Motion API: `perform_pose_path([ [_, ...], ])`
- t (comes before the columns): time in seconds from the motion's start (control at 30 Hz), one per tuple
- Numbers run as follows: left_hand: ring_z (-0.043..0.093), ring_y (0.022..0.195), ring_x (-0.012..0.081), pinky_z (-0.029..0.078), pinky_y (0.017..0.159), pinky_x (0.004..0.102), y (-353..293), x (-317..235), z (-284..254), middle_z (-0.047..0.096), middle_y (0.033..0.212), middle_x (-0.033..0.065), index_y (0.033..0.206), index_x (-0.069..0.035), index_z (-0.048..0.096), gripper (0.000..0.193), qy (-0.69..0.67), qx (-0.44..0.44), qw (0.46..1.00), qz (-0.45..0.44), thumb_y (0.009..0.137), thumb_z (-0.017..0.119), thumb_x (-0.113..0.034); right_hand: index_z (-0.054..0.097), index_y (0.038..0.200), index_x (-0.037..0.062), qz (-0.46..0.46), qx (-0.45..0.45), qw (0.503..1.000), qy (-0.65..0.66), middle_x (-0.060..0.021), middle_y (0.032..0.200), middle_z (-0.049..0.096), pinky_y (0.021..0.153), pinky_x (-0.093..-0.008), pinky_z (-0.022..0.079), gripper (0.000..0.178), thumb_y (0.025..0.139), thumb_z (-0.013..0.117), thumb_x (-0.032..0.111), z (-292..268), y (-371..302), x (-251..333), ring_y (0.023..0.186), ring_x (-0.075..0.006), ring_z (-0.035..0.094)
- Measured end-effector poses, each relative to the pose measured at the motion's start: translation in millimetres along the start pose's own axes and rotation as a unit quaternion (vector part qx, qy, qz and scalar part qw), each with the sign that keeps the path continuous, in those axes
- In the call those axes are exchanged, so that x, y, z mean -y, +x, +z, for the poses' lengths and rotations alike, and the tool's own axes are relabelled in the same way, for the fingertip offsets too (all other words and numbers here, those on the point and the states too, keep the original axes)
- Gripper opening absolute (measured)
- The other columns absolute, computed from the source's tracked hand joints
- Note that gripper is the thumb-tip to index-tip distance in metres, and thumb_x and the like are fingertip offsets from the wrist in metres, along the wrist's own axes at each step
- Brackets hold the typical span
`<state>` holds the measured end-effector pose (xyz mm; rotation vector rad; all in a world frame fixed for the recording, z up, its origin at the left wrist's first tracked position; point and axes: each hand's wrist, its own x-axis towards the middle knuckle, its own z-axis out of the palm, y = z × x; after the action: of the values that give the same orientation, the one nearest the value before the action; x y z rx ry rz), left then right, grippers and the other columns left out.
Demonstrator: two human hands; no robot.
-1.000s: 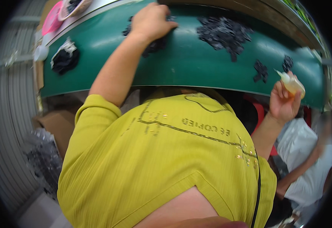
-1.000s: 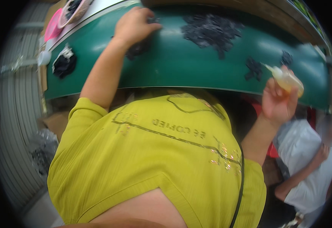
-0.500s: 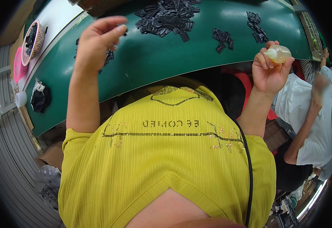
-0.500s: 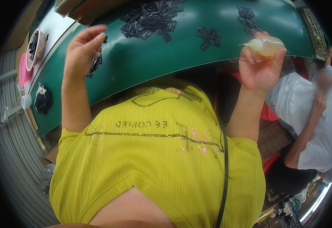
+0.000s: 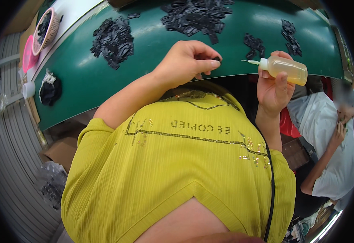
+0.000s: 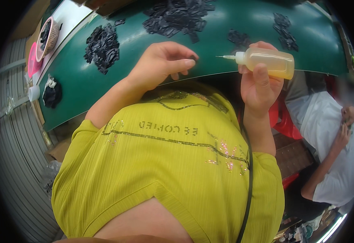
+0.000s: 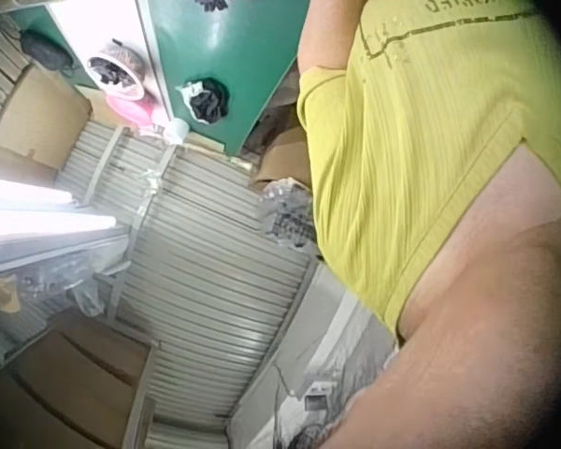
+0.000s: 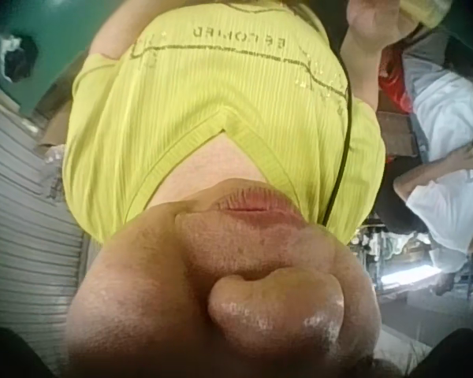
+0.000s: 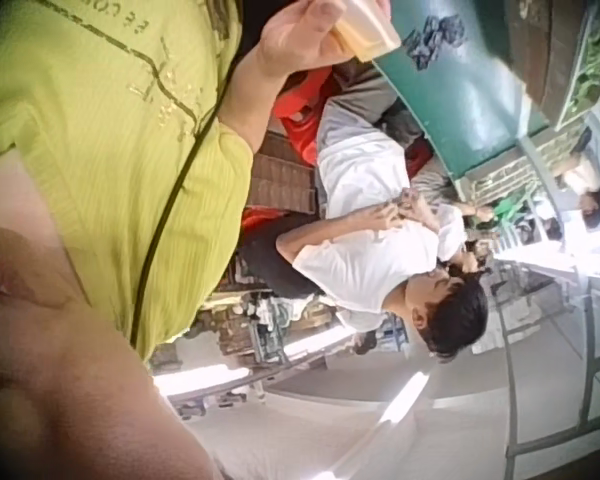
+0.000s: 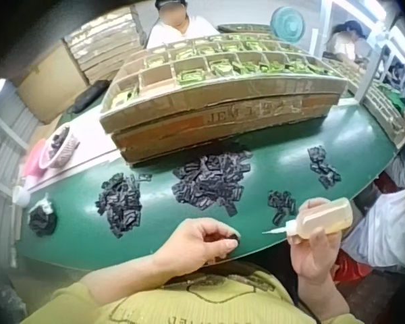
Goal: Assembling and gluing components onto small toy car bodies at an assembly station.
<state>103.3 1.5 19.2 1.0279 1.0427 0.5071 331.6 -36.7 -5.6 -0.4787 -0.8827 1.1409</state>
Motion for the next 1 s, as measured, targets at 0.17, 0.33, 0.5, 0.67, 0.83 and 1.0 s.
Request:
perform_pose_path([
  [0.17,0.058,0.069,0.0079,0.05,0.061,0.0215,-1,-1,-4,0.064,0.082,0.0025,0.11,-0.003,0.065,0.024,0.054,-0.043,0.997,0.023,0.086,0.065,-0.009,0.048,0.12,-0.0063,0.004,0.008,0.999,-0.047,-0.0175,0.108,0.058,0.066,-0.0289,0.048,0.041,0.087,0.064,0.012,16,-1,-16,0.08,-0.0194,0.058],
  [0.33,0.062,0.075,0.0105,0.051,0.066,0.0213,-3,4,-10,0.065,0.09,0.006,0.115,-0.001,0.062,0.028,-0.03,-0.02,0.999,-0.007,0.088,0.061,-0.009,0.048,0.119,-0.0069,-0.02,0.022,0.995,-0.092,-0.0183,0.108,0.058,0.065,-0.0274,0.05,0.038,0.088,0.063,0.009,27,4,-28,0.079,-0.0192,0.06],
  [0.5,0.068,0.071,0.0163,0.057,0.061,0.0245,-4,6,-10,0.063,0.08,0.0083,0.106,0.008,0.059,0.021,-0.058,-0.053,0.997,-0.005,0.087,0.059,-0.001,0.056,0.108,-0.0054,-0.043,0.009,0.986,-0.158,-0.017,0.104,0.059,0.06,-0.0242,0.05,0.025,0.085,0.065,0.0,39,4,-41,0.074,-0.0166,0.06],
  [0.67,0.069,0.07,0.0175,0.057,0.061,0.0245,-4,5,-11,0.064,0.081,0.011,0.102,0.009,0.056,0.021,-0.024,-0.052,0.998,-0.005,0.084,0.062,0.001,0.058,0.1,-0.0043,-0.048,0.041,0.987,-0.147,-0.0147,0.099,0.06,0.059,-0.0238,0.049,0.019,0.084,0.066,-0.001,33,7,-53,0.068,-0.0149,0.059],
  [0.83,0.068,0.074,0.0176,0.056,0.065,0.0246,-3,6,-13,0.063,0.085,0.012,0.107,0.009,0.055,0.027,-0.017,-0.03,0.999,-0.009,0.083,0.064,-0.002,0.058,0.098,-0.0032,-0.026,0.035,0.993,-0.111,-0.0134,0.096,0.06,0.057,-0.0234,0.049,0.016,0.085,0.066,0.0,30,7,-58,0.067,-0.0143,0.059],
  [1.0,0.068,0.073,0.0172,0.056,0.065,0.0243,-3,4,-12,0.063,0.086,0.0123,0.105,0.008,0.056,0.026,0.011,-0.032,0.999,-0.015,0.083,0.064,-0.002,0.059,0.097,-0.0027,-0.03,0.033,0.992,-0.121,-0.0129,0.094,0.061,0.055,-0.0222,0.048,0.014,0.085,0.066,0.0,30,7,-59,0.066,-0.0143,0.059],
])
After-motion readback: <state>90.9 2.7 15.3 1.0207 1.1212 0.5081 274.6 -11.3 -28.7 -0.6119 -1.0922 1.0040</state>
